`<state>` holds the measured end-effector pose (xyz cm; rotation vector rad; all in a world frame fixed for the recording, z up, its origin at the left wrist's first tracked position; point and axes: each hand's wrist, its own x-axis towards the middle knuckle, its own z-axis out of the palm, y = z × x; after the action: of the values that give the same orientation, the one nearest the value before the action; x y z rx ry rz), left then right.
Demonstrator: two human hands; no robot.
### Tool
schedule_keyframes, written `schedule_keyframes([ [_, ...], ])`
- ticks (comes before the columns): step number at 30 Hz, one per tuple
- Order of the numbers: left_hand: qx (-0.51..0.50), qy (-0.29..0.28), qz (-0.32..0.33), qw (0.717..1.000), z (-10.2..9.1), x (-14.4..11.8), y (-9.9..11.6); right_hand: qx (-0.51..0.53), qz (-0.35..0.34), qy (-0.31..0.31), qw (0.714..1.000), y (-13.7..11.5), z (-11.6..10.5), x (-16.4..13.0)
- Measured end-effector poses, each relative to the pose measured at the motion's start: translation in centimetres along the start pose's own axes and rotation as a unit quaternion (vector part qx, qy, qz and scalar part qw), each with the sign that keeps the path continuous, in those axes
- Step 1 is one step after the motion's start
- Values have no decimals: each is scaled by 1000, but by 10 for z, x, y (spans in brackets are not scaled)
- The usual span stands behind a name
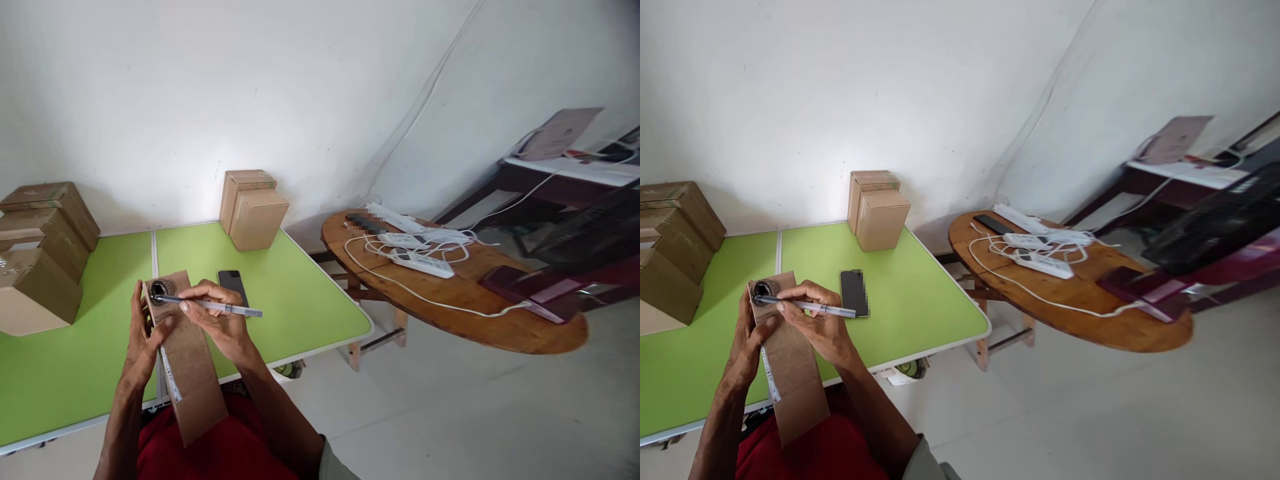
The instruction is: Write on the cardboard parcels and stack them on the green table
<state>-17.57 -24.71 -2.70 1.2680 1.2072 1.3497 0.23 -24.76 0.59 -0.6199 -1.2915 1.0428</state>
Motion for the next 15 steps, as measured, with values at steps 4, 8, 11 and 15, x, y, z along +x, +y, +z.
schedule_keyframes([
  [4,-5,-1,-10,1000,-1,0,-1,-14,-8,-12,1000,0,-2,0],
  [8,-6,3,-12,1000,-2,1,-4,-57,-10,-24,998,-1,-3,1],
  [11,-8,11,-11,1000,-4,1,-7,-61,4,-37,997,-3,-7,0],
  [15,-17,18,-22,999,-4,1,-8,-65,34,-14,997,0,-20,2],
])
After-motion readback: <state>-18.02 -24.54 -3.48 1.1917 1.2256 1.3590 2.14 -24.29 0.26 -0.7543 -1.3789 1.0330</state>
